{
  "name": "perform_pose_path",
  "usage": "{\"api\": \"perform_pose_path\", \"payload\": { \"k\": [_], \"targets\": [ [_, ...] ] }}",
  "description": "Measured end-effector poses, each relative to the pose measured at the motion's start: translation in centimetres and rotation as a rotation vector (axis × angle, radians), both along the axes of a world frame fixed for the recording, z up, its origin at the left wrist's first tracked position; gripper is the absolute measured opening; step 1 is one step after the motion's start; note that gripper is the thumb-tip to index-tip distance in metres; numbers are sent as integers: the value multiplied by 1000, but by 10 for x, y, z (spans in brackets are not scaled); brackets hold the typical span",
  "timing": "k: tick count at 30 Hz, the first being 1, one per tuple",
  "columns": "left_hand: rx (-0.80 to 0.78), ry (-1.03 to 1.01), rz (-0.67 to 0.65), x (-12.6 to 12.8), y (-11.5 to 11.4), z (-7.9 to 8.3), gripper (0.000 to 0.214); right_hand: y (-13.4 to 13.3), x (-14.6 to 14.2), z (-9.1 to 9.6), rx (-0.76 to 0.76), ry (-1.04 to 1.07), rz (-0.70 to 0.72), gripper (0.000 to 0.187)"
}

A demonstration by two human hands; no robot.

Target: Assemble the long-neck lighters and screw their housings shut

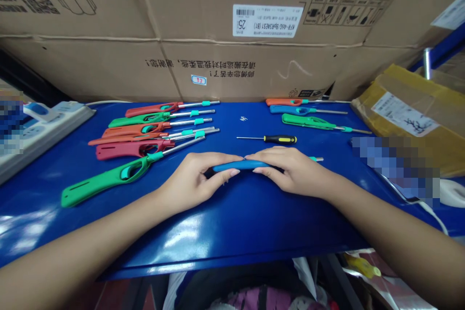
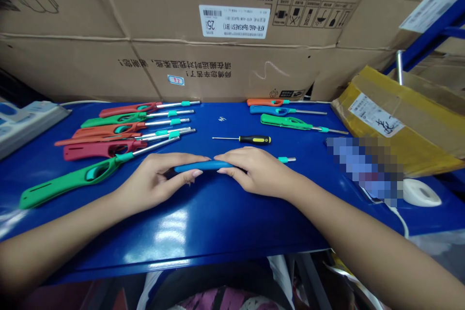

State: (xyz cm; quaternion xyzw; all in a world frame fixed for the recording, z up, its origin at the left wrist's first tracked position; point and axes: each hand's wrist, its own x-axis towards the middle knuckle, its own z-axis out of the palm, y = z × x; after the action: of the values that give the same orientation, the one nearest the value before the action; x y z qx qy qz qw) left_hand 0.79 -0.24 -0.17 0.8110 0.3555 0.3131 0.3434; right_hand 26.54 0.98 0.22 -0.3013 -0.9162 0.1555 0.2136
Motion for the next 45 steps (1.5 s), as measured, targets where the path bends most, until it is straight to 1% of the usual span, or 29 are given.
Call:
{"api": "perform_pose_path", "payload": {
  "k": [2,4,5,7,8,9,11,14,18,20,25,29,33,36,39,42,45],
  "targets": [
    [-67,-27,31,-2,2,2,29,2,5,5,39,-61,-48,35],
    [-124,-68,72,-6,6,6,29,6,17,14,120,-134,-140,41],
    [-150,-88,94,-8,9,9,29,9,26,19,168,-171,-183,44],
    [-191,-128,133,-14,15,14,30,16,46,31,207,-275,-272,49],
    [-212,-150,147,-16,19,17,30,19,57,37,219,-285,-318,49],
    [-233,-174,157,-19,22,19,29,21,66,42,211,-279,-360,45],
    [-278,-236,169,-22,26,21,28,24,81,50,118,-282,-315,39],
    [-351,-353,177,-23,30,19,25,24,89,54,16,-289,-279,32],
    [-421,-427,172,-22,31,12,28,24,80,50,57,-272,-254,30],
    [-431,-406,163,-21,30,11,30,23,72,47,72,-277,-228,32],
    [-444,-278,95,-14,23,10,37,15,42,33,16,-300,-153,33],
    [-470,-271,59,-9,19,7,39,10,26,22,43,-329,-163,33],
    [-476,-325,67,-7,19,3,37,10,26,20,4,-273,-150,30],
    [-469,-344,49,-6,18,3,36,11,29,20,60,-261,-171,29],
    [-452,-306,20,-4,15,3,35,11,30,18,112,-324,-148,31],
    [-449,-250,15,-3,13,2,36,11,28,17,83,-374,-111,32],
    [-432,-212,29,-2,12,0,38,11,26,17,42,-369,-102,34]
  ]
}}
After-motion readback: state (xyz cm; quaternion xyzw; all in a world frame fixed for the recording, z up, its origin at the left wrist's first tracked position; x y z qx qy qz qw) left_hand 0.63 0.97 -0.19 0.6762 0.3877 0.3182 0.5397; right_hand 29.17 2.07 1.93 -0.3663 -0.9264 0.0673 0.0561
